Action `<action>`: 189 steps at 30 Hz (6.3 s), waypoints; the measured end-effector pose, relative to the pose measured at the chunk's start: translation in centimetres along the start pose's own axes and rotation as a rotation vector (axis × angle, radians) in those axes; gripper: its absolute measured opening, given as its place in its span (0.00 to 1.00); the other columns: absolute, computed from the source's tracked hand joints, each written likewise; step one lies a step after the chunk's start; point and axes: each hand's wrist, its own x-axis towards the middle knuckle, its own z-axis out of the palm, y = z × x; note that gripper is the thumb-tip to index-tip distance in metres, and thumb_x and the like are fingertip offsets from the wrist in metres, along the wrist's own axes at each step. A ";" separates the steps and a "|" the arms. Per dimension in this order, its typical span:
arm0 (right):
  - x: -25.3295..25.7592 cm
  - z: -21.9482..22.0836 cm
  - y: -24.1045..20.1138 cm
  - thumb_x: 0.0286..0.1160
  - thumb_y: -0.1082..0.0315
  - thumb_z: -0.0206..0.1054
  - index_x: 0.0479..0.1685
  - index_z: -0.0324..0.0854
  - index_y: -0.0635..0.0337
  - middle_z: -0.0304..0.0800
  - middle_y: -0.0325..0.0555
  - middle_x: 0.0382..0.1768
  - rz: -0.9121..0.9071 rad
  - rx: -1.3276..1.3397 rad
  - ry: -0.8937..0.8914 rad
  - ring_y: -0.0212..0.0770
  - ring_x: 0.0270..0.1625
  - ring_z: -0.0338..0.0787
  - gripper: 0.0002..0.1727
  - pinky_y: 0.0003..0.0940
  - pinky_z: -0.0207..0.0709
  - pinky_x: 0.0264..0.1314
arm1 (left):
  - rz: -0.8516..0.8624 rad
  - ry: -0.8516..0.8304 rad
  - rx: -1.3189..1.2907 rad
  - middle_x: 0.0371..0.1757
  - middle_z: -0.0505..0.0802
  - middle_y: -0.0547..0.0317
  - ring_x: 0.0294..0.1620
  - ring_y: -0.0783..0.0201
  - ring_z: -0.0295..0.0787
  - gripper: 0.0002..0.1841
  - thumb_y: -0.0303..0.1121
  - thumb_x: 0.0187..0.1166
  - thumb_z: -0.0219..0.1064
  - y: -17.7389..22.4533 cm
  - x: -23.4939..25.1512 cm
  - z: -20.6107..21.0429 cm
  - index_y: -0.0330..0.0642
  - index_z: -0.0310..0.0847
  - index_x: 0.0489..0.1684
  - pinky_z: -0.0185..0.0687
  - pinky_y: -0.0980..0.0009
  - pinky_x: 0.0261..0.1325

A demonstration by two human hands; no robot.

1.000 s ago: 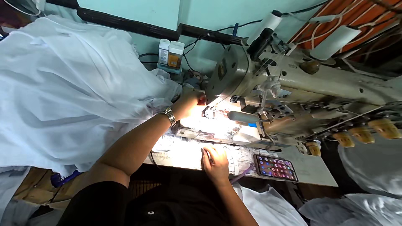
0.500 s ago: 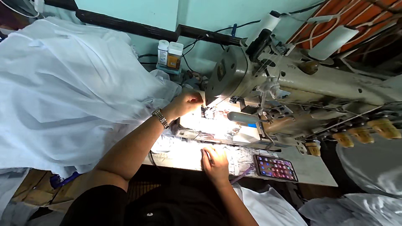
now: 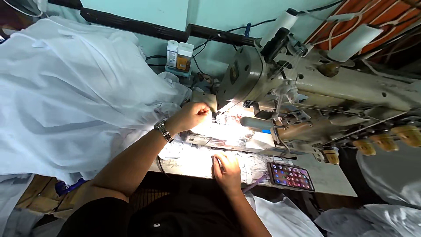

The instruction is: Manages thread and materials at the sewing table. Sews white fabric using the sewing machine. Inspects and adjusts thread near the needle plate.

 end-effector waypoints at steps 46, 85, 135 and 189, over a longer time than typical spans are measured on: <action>-0.3 0.2 0.1 0.78 0.61 0.63 0.43 0.95 0.54 0.97 0.44 0.43 0.004 -0.061 0.039 0.47 0.50 0.93 0.14 0.46 0.83 0.58 | 0.124 0.581 0.419 0.43 0.94 0.52 0.51 0.58 0.91 0.10 0.34 0.82 0.68 -1.1 -6.2 -1.5 0.37 0.90 0.40 0.85 0.57 0.62; 14.6 -7.2 1.4 0.87 0.63 0.62 0.65 0.86 0.63 0.88 0.63 0.66 0.084 -0.095 -0.213 0.61 0.71 0.85 0.18 0.65 0.73 0.76 | 0.122 -0.374 0.573 0.36 0.89 0.47 0.40 0.48 0.91 0.14 0.38 0.88 0.59 -3.1 -19.8 9.0 0.37 0.84 0.38 0.87 0.53 0.41; 2.8 -2.4 -4.1 0.77 0.54 0.73 0.45 0.91 0.54 0.90 0.34 0.28 0.505 0.431 -0.418 0.25 0.28 0.86 0.13 0.26 0.82 0.35 | 0.146 0.059 0.487 0.54 0.93 0.54 0.60 0.53 0.88 0.14 0.33 0.86 0.57 -5.0 -15.9 11.7 0.45 0.91 0.54 0.83 0.59 0.66; 2.6 4.0 -7.8 0.73 0.61 0.72 0.48 0.87 0.67 0.91 0.55 0.50 -0.096 0.391 -0.124 0.44 0.53 0.92 0.16 0.37 0.87 0.58 | 0.144 0.358 0.660 0.54 0.95 0.52 0.64 0.54 0.90 0.12 0.30 0.80 0.59 -2.2 -15.1 0.7 0.39 0.90 0.47 0.74 0.51 0.78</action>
